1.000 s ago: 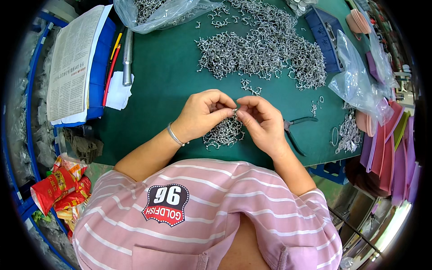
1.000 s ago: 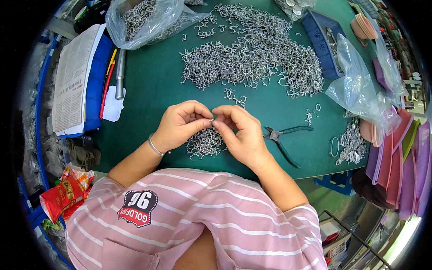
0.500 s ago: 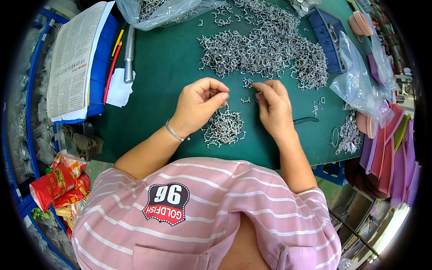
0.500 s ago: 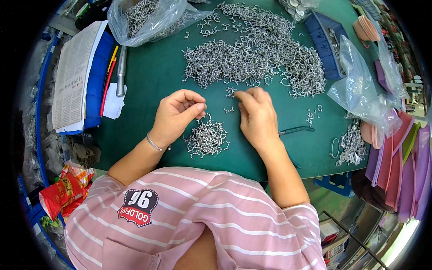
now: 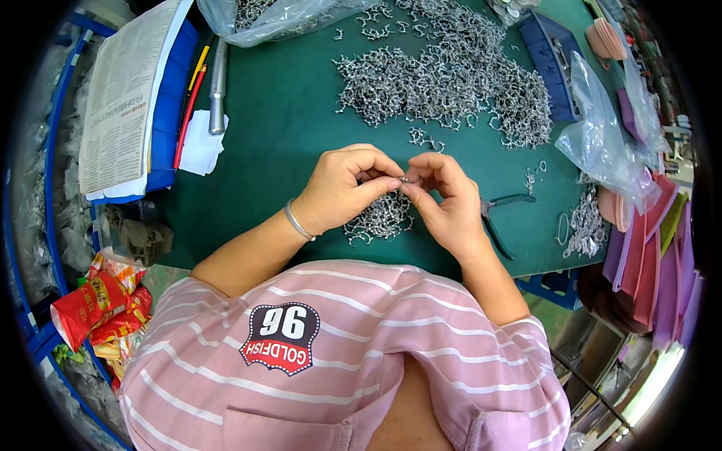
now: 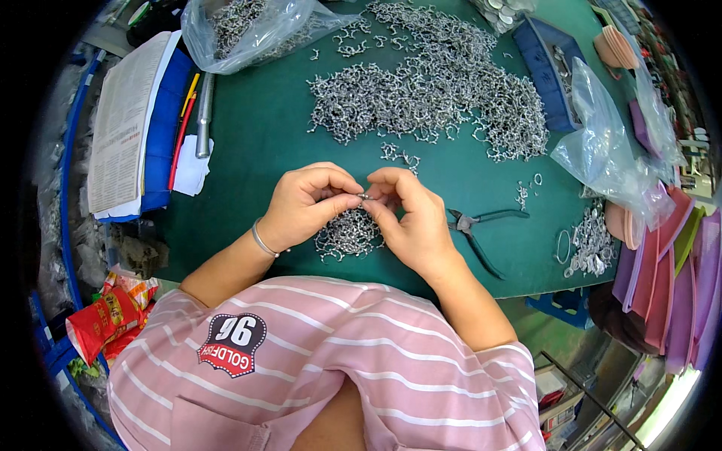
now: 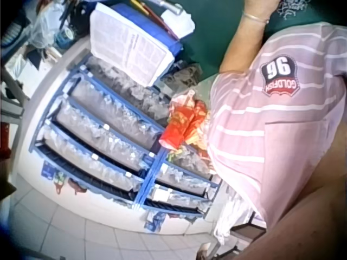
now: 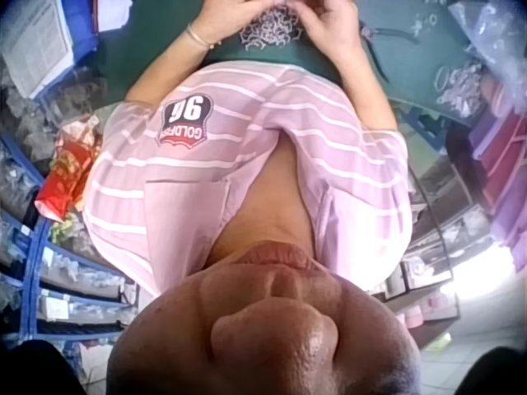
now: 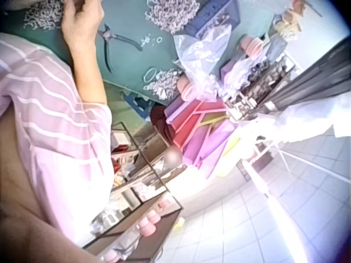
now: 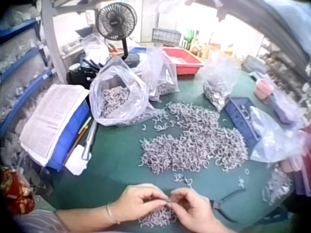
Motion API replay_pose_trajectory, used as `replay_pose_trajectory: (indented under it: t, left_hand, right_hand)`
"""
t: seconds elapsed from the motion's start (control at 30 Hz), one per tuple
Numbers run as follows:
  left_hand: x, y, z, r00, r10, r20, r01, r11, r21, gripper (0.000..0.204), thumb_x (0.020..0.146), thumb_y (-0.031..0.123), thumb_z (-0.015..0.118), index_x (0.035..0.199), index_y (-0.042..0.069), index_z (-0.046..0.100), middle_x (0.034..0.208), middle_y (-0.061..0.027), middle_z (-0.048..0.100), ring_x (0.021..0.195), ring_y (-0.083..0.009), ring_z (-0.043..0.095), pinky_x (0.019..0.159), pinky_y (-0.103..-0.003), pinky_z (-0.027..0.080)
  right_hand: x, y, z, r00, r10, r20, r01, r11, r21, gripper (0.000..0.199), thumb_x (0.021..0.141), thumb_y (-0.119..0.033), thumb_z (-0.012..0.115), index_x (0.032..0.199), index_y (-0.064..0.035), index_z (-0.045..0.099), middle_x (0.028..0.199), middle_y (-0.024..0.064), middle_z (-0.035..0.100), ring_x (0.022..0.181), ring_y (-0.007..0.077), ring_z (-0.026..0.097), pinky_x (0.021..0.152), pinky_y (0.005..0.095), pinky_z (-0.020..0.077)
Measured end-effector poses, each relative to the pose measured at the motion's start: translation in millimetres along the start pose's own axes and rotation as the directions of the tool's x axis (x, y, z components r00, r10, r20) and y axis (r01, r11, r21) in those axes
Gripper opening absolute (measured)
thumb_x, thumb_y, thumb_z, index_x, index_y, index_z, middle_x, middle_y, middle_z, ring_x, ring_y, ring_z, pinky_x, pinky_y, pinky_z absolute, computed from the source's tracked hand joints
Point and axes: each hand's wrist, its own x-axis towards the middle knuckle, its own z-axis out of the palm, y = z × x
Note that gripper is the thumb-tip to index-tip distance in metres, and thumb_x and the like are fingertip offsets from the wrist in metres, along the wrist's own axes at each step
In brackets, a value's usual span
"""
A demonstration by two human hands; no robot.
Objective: The person sits at a green workbench and repeatedly picks up small metal hooks and rings, linking them together by hand. They place the assembled pieces into a growing pile on the table. The workspace contains scattered metal parts, a notebook, and a pair of pliers.
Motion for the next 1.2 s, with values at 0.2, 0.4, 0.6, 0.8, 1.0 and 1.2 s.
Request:
replay_pose_trajectory:
  t: [0.2, 0.4, 0.6, 0.8, 1.0, 1.2]
  left_hand:
    - [3.4, 6.2, -2.4, 0.983, -0.153, -0.105, 0.107, 0.928, -0.356, 0.012, 0.083, -0.002, 0.065, 0.095, -0.004, 0.064, 0.085, -0.0090, 0.066, 0.076, -0.0127, 0.064, 0.070, -0.024, 0.053]
    - [5.0, 3.6, -5.6, 0.975, -0.214, -0.065, 0.157, 0.860, -0.485, 0.014, 0.085, 0.004, 0.064, 0.097, -0.003, 0.064, 0.087, -0.0110, 0.068, 0.075, -0.0152, 0.065, 0.070, -0.027, 0.054]
    - [4.5, 2.8, -8.5, 0.972, -0.234, -0.009, 0.185, 0.791, -0.583, 0.015, 0.088, 0.007, 0.062, 0.098, -0.003, 0.064, 0.089, -0.0116, 0.068, 0.077, -0.0158, 0.066, 0.071, -0.028, 0.055]
    - [4.7, -0.5, -9.3, 0.975, -0.217, -0.045, 0.156, 0.819, -0.553, 0.015, 0.089, 0.007, 0.061, 0.099, -0.003, 0.064, 0.091, -0.0110, 0.067, 0.082, -0.0156, 0.065, 0.075, -0.028, 0.054]
    - [5.9, 0.1, -7.7, 0.975, -0.210, -0.068, 0.141, 0.831, -0.538, 0.011, 0.089, 0.005, 0.060, 0.096, -0.002, 0.062, 0.090, -0.0109, 0.067, 0.081, -0.0155, 0.066, 0.074, -0.028, 0.055]
    - [7.0, 1.5, -8.3, 0.965, -0.255, -0.066, 0.178, 0.817, -0.548, 0.012, 0.088, 0.003, 0.060, 0.099, -0.002, 0.060, 0.089, -0.0117, 0.067, 0.078, -0.0170, 0.067, 0.070, -0.028, 0.056]
  right_hand:
    - [-0.8, 2.4, -6.4, 0.986, -0.058, 0.154, 0.118, 0.901, -0.418, 0.016, 0.076, -0.008, 0.069, 0.089, -0.0017, 0.062, 0.080, 0.0124, 0.060, 0.072, 0.0311, 0.060, 0.065, 0.0385, 0.0488]
    - [-3.1, 5.7, -4.3, 0.987, 0.029, 0.158, 0.038, 0.914, -0.404, 0.011, 0.076, -0.005, 0.067, 0.085, -0.0028, 0.063, 0.078, 0.0129, 0.060, 0.071, 0.0305, 0.061, 0.064, 0.0381, 0.0490]
    - [-1.6, 5.6, -9.7, 0.977, 0.180, 0.111, -0.162, 0.975, -0.153, 0.013, 0.079, 0.000, 0.066, 0.092, -0.0005, 0.064, 0.079, 0.0083, 0.064, 0.071, 0.0167, 0.063, 0.064, 0.0276, 0.0498]
    - [1.9, 9.5, -17.8, 0.931, 0.320, 0.174, -0.358, 0.894, 0.269, 0.015, 0.083, 0.002, 0.064, 0.099, 0.0038, 0.064, 0.086, 0.0032, 0.065, 0.077, 0.0069, 0.059, 0.068, 0.0200, 0.0484]
    - [1.5, 9.8, -20.4, 0.882, 0.417, 0.221, -0.468, 0.834, 0.292, 0.016, 0.084, 0.001, 0.064, 0.100, 0.0029, 0.065, 0.086, 0.0054, 0.067, 0.076, 0.0088, 0.062, 0.065, 0.0216, 0.0506]
    - [2.1, 13.7, -20.4, 0.922, 0.351, 0.164, -0.386, 0.798, 0.463, 0.014, 0.085, 0.000, 0.063, 0.099, 0.0030, 0.065, 0.087, 0.0088, 0.067, 0.078, 0.0144, 0.066, 0.063, 0.0242, 0.0550]
